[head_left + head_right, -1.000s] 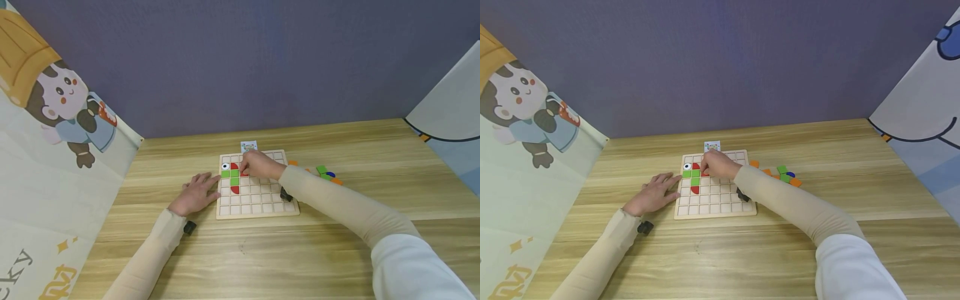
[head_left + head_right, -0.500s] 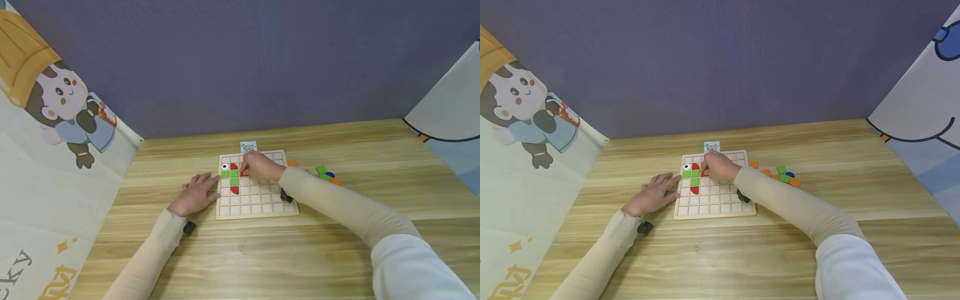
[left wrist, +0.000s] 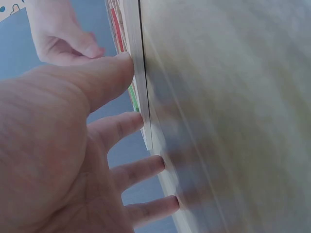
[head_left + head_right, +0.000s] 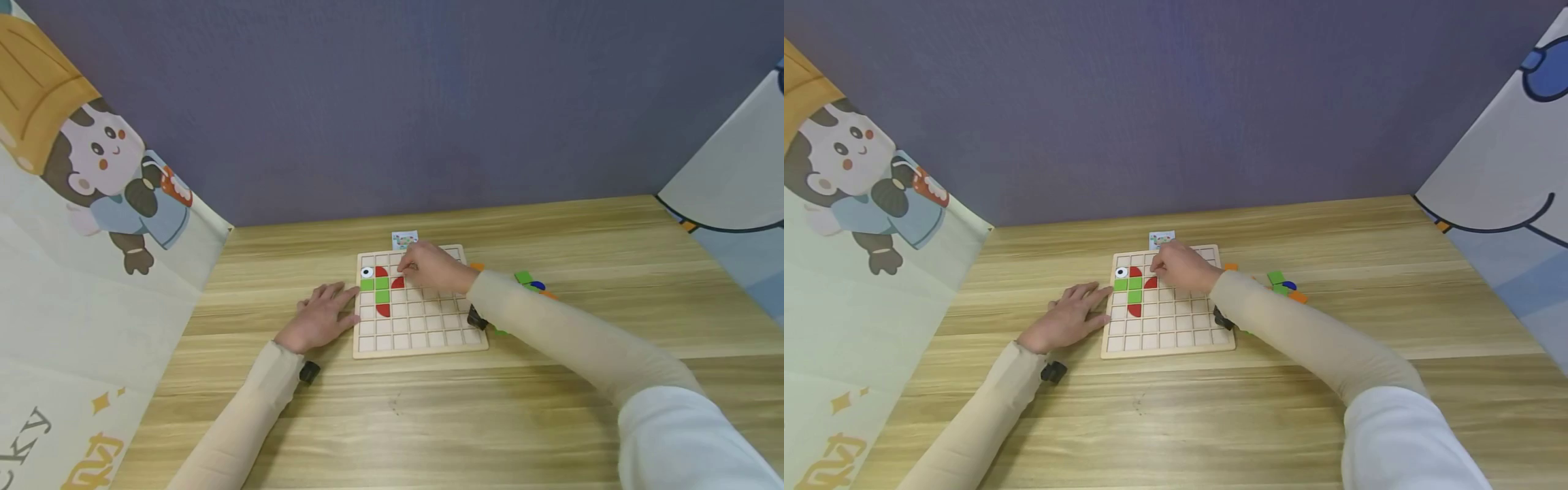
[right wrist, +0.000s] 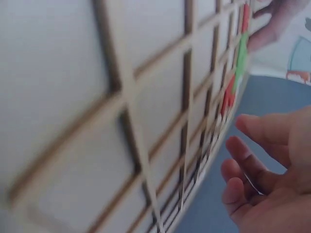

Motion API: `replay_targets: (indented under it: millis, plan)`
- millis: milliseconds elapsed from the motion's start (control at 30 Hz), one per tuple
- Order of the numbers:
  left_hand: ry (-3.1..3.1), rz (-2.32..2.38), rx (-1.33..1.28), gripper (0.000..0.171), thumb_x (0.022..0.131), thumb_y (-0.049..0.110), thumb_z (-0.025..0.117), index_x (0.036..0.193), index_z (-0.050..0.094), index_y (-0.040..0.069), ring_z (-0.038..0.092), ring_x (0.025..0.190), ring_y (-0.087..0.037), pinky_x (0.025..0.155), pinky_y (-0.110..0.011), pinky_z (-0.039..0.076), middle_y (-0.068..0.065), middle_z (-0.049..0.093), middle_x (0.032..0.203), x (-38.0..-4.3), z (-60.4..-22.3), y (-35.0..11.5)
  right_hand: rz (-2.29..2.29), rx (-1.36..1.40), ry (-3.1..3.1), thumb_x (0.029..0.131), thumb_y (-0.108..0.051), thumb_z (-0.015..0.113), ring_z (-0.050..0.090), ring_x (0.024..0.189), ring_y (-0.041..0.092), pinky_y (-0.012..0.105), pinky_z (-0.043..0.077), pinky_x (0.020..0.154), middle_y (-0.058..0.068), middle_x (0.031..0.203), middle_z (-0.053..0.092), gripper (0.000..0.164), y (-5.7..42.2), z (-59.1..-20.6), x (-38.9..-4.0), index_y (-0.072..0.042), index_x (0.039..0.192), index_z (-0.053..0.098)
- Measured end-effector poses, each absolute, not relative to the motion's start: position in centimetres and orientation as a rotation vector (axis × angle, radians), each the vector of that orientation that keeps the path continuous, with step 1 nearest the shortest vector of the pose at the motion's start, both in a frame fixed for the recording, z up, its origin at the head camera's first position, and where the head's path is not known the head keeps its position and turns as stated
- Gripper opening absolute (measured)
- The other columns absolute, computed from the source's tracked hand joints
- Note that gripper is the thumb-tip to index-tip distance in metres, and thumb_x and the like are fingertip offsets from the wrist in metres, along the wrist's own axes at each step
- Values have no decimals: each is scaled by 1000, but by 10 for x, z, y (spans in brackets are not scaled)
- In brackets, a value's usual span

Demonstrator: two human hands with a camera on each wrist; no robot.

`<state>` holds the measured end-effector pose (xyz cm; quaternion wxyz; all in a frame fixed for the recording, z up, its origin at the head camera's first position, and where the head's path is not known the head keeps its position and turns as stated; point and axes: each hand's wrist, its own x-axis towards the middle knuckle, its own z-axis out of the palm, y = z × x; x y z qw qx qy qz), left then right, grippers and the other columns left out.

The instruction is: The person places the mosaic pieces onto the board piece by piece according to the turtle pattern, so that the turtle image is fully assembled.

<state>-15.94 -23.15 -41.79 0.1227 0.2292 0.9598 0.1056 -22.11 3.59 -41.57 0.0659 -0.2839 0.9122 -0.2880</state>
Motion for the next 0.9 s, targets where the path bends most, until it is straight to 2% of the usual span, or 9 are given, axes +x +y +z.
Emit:
replay_targets:
  millis: [367,600,800,900]
  plan:
    - [2797,325,655,62,96,46,49,149,31,20,17,136,-44,96,-71,20,-17,21,153,-163,-421,-230,-908,-736,2781,94,-10,57,55,102,24,40,46,87,7,110,62,20,79,-412,-227,-4,107,71]
    - [2795,330,648,62,96,47,48,150,30,20,17,136,-44,96,-71,21,-16,21,153,-162,-422,-231,-900,-695,2789,93,-7,59,54,96,27,43,46,82,11,108,59,21,112,-409,-225,-2,109,70]
    - [2790,324,638,62,96,47,48,150,30,20,17,136,-44,96,-71,20,-16,21,153,-162,-420,-230,-883,-627,2785,92,-9,60,53,103,28,46,45,87,13,119,56,23,140,-407,-215,-3,114,68]
    - [2791,310,636,62,96,47,48,150,30,21,17,136,-44,96,-71,20,-16,21,153,-162,-419,-229,-856,-600,2794,92,-9,61,54,98,27,45,46,84,14,120,56,23,152,-408,-210,-4,114,68]
